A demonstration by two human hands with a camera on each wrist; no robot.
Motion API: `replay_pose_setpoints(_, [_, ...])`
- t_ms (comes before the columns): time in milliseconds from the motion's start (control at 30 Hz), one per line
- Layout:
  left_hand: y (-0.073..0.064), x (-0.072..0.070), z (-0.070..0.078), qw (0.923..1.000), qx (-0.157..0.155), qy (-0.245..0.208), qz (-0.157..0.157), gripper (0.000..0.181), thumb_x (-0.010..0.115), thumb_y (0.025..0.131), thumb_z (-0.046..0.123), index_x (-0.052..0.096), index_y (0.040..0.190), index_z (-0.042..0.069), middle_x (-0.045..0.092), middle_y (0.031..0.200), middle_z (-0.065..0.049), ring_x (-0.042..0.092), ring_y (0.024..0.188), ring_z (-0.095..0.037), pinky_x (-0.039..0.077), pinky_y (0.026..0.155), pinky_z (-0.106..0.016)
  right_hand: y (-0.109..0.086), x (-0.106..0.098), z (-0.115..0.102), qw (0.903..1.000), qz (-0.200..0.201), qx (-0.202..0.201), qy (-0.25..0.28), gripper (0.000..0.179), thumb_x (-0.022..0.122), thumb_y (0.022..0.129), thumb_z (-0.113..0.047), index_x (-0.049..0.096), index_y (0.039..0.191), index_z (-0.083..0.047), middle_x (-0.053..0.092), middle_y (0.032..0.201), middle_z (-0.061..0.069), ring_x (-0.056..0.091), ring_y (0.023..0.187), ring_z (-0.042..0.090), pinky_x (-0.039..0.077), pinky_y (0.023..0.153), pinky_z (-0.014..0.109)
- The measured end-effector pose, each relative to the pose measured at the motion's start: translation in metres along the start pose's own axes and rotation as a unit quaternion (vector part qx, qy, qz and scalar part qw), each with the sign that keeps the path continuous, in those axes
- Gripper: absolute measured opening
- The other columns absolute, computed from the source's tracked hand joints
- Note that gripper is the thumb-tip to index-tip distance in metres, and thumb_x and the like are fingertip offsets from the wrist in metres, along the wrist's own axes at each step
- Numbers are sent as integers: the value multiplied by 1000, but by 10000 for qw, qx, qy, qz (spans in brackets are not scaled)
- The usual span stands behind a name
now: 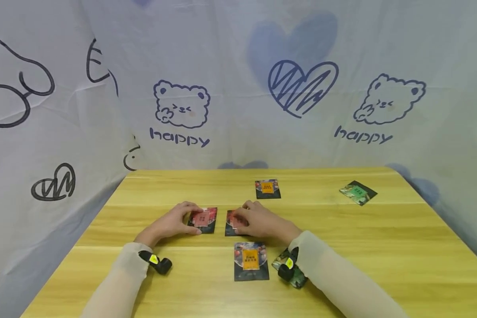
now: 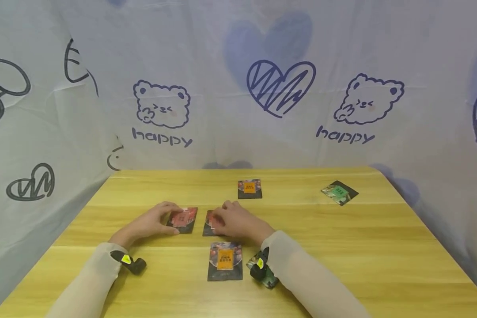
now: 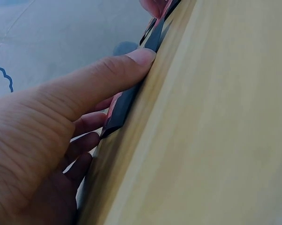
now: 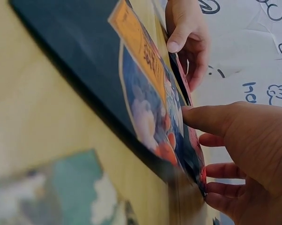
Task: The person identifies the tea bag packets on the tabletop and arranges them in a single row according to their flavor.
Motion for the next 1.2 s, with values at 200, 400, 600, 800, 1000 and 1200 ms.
replay_pose_setpoints(200, [-2, -3, 2, 10000, 18, -15, -77, 75, 83, 74, 47, 56, 137, 16, 36, 149, -17, 31, 137, -41, 26, 109, -62, 7, 3, -5, 9999, -53, 73, -70, 51, 60, 96, -47, 52, 142, -26, 47, 130, 5, 45, 106, 20, 46, 87, 38])
replay_pose_setpoints(400, [0, -1, 1, 9999, 135, 29, -88, 74, 83, 75, 47, 56, 137, 16, 37, 148, -18, 31, 137, -42, 26, 109, -63, 12, 4, -7, 9999, -19, 75, -83, 51, 58, 96, -47, 51, 142, -26, 47, 132, 5, 46, 111, 21, 46, 91, 40])
replay_pose_setpoints(600, [0, -2, 0, 9998, 160, 94, -72, 73, 83, 75, 48, 57, 136, 17, 38, 147, -17, 31, 137, -41, 27, 108, -62, 16, 3, -12, 9998, 22, 18, -181, 50, 56, 98, -46, 51, 142, -25, 48, 133, 5, 46, 114, 21, 46, 94, 39])
replay_pose_setpoints(800, [-2, -2, 1, 9999, 148, 75, -48, 73, 83, 74, 48, 58, 135, 17, 39, 147, -17, 32, 136, -40, 28, 108, -61, 21, 4, -13, 9996, 85, 57, -261, 48, 54, 98, -46, 52, 141, -24, 49, 132, 4, 47, 113, 21, 46, 94, 38])
replay_pose_setpoints(1000, [-2, -3, 1, 9999, 152, 45, -27, 72, 83, 74, 47, 58, 135, 17, 40, 146, -16, 33, 136, -39, 28, 109, -60, 24, 4, -15, 9993, 167, 34, -320, 48, 54, 99, -47, 53, 141, -24, 50, 131, 5, 47, 113, 22, 46, 94, 39])
replay_pose_setpoints(1200, [-2, -2, 1, 9998, 162, 84, -24, 72, 83, 74, 48, 58, 135, 17, 39, 147, -17, 32, 136, -40, 28, 109, -60, 25, 4, -15, 9996, 108, 82, -257, 48, 52, 99, -46, 52, 142, -23, 49, 134, 6, 47, 117, 23, 45, 97, 40])
Point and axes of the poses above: each hand's wrist, its own y-axis towards the middle knuckle, its own x-axis out of the palm, z = x × y, the point moved 10 cm from there along y, towards the middle knuckle
